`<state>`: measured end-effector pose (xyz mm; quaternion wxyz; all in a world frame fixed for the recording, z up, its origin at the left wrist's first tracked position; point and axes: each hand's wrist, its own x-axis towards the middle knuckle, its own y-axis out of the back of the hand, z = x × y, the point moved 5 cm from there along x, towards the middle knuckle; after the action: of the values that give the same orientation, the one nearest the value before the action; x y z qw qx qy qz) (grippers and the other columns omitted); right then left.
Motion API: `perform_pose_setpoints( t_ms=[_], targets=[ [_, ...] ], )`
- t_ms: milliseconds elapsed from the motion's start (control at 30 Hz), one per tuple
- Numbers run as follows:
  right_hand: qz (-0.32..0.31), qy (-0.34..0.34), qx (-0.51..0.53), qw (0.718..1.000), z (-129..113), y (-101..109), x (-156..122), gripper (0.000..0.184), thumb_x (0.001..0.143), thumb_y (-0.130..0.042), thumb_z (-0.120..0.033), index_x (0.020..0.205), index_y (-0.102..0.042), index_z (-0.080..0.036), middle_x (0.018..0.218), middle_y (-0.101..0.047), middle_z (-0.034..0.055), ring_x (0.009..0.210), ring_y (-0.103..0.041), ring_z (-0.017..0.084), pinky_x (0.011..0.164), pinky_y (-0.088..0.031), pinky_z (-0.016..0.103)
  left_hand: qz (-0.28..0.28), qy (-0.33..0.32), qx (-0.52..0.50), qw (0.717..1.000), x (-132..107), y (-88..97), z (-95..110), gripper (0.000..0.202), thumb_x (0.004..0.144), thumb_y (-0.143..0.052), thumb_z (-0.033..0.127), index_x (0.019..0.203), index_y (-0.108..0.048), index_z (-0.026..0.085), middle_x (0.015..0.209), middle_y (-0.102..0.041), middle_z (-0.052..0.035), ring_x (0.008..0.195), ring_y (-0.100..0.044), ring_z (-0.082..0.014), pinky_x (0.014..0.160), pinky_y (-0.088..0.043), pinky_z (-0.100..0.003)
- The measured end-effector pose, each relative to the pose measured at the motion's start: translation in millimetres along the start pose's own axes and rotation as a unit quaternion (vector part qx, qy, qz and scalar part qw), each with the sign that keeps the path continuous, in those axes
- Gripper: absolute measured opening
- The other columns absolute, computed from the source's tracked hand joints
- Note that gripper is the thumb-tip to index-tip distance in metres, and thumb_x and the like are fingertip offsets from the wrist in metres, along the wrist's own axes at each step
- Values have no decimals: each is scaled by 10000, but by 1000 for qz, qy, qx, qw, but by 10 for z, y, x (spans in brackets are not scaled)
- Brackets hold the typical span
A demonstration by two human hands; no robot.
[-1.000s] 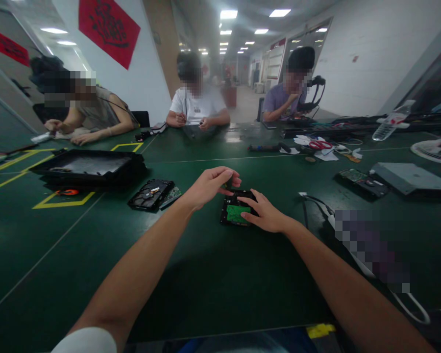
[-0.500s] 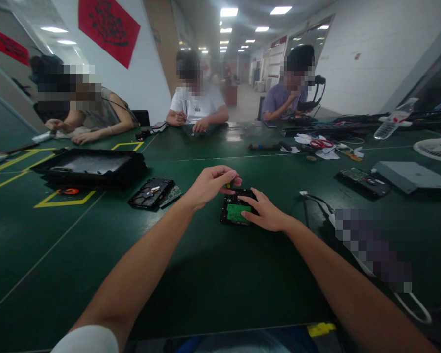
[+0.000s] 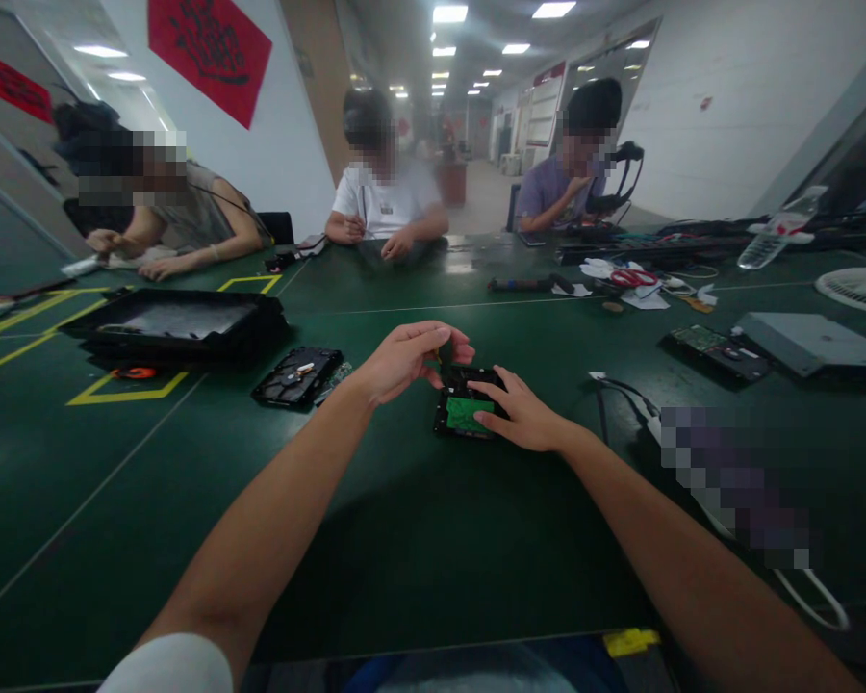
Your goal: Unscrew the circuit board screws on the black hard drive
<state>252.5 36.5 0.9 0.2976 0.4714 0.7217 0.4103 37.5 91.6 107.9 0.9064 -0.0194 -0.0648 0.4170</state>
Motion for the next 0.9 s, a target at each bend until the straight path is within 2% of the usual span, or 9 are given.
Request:
perform_pose_setpoints(
  t_ms=[133,367,667,733,800,900],
  targets=[
    [8,5,-2,1000,-8,2,-3,722,1037,-452,-757,1680,-383,-434,1840,-97,56,1684,-93,428,1316,-185,680,5,2,25,1000,-11,-48,2,360,962,-771,493,1126,-806,175,1194,-793,-158,1070,-762,-267,598,-616,-231],
    [5,10,-2,1000,-19,2,-7,717,1047,-451,-741,1686,-372,-426,1842,-102,60,1687,-81,423,1321,-168,677,32,-8,77,996,-33,-160,52,376,928,-806,512,1063,-788,161,1121,-792,-150,1037,-748,-273,595,-621,-259],
    [-7,-17,7,1000,10,7,-6,756,1018,-467,-782,1694,-334,-468,1846,-89,32,1678,-75,461,1300,-184,730,143,-39,94,985,6,57,35,420,861,-874,510,870,-614,180,905,-758,-93,821,-714,-199,563,-572,-242],
    [-7,-13,4,1000,6,6,-6,752,1023,-457,-780,1693,-338,-461,1846,-82,38,1677,-92,459,1301,-188,725,139,-44,85,986,19,46,12,408,866,-865,515,889,-627,183,867,-726,-68,801,-693,-188,555,-561,-234],
    [-3,-2,-1,1000,-2,2,-2,745,1029,-449,-776,1689,-356,-444,1845,-80,51,1676,-111,452,1309,-186,707,108,-43,65,991,33,-11,-14,382,892,-829,531,958,-689,182,854,-693,-49,807,-674,-180,571,-567,-234],
    [12,16,-4,1000,-16,2,6,746,1028,-442,-781,1683,-378,-429,1842,-103,58,1679,-110,442,1319,-171,689,69,-40,44,996,37,-93,-29,385,911,-796,542,1008,-746,172,907,-701,-64,865,-674,-187,625,-587,-246]
  ],
)
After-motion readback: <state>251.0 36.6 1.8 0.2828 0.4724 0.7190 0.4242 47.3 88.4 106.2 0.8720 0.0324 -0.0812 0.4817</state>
